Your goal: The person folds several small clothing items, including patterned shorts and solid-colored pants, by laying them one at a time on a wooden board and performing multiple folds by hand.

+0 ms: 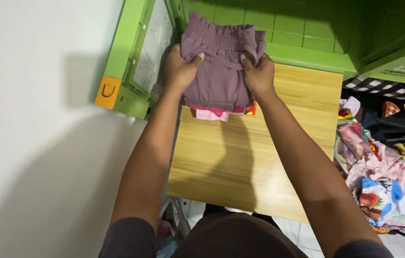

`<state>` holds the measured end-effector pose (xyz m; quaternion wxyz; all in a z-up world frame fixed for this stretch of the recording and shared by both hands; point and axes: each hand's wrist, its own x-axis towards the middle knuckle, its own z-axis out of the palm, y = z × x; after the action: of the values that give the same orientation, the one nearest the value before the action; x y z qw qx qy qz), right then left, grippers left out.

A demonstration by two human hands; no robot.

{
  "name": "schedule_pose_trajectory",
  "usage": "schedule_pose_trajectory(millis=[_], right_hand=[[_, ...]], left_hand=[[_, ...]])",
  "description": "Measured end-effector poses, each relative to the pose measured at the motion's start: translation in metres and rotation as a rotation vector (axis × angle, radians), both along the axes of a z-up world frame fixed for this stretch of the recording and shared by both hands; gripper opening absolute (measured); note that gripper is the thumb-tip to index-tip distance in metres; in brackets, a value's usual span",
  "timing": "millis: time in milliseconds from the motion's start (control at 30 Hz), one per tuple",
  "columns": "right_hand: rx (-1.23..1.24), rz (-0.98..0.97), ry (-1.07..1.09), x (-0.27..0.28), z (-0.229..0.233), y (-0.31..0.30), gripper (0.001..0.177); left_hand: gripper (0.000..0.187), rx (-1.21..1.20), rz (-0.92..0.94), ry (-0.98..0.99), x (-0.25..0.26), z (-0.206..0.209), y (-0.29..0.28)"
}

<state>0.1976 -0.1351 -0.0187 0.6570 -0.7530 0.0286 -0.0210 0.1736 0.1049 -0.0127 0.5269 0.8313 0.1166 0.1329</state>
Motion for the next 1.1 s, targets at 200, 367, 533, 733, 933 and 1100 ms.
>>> schedule_pose_trajectory(millis=[200,367,533,733,933,1100], right_hand=[[-0.366,0.047,0.069,-0.002,-0.061,0.001,0.053],[-0.398,-0.005,0.003,-0.019,-0.060,0.003,0.056],[-0.378,-0.054,-0.240,-0.030,-0.056,0.003,0.057],[-0.647,-0.130,-0.149,-0.049,-0.032,0.010,0.076],[-1.124,0.441,-0.053,-0.061,-0.011,0.021,0.059],[-1.070,0.502,0.132,-0.062,-0.010,0.017,0.063]], left_hand=[[0.070,0.283,0.095,0.235,0.007,-0.075,-0.007],[0.069,0.273,0.137,0.078,-0.008,-0.072,-0.024],[0.060,0.299,0.071,-0.025,-0.025,-0.028,-0.033],[0.082,0.604,0.104,0.241,-0.031,0.001,-0.044],[0.066,0.822,-0.354,0.394,-0.043,-0.002,-0.065],[0.066,0.788,-0.354,0.423,-0.044,0.000,-0.070]])
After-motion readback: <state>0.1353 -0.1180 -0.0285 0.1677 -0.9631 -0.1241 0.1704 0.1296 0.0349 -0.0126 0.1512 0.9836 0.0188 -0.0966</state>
